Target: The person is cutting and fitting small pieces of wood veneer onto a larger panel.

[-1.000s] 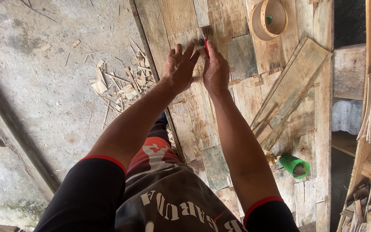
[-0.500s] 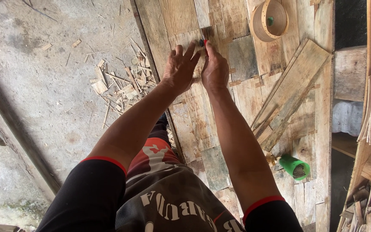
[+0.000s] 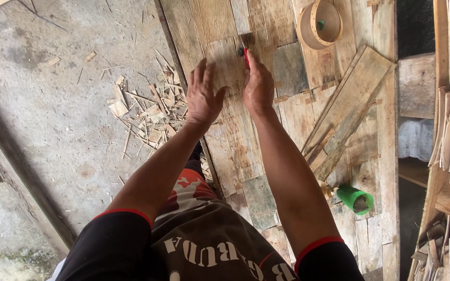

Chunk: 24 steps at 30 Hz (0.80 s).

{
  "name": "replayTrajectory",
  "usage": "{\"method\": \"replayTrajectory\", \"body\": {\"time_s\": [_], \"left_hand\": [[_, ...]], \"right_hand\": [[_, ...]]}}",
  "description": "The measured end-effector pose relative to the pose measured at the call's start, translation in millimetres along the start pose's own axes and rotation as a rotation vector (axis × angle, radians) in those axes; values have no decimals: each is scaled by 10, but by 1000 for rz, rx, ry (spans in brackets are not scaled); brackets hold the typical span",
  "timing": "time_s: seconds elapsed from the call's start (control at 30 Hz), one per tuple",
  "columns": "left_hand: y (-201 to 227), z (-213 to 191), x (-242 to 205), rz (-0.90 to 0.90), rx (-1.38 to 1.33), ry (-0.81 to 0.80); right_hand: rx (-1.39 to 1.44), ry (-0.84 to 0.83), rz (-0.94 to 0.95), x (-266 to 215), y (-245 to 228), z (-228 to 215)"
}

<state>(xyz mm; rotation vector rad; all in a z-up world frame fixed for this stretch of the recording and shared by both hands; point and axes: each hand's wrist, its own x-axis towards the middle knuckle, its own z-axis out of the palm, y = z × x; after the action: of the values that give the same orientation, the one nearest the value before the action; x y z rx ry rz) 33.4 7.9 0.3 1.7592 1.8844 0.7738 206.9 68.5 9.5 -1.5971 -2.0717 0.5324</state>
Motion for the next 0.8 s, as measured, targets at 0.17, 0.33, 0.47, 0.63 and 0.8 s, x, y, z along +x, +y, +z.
{"method": "replayTrajectory", "body": {"time_s": [0.17,0.33,0.47,0.63,0.8], "left_hand": [[227,-142,-171,-310,-250,-10],[318,-5,-311,-482,-505,55],[411,-25,-330,-701,-848,-142],[429,38,-517,-663,-1086,-405],[868,-335,-508,-358,-1478,-353]], "right_hand": [[41,-103,226,49,-217,-162],[-110,4,37,-10,-239,-280],[-72,-21,196,-6,-330,-441],[-32,93,240,-45,-511,-804],[4,281,178,-180,-659,-1267]]}}
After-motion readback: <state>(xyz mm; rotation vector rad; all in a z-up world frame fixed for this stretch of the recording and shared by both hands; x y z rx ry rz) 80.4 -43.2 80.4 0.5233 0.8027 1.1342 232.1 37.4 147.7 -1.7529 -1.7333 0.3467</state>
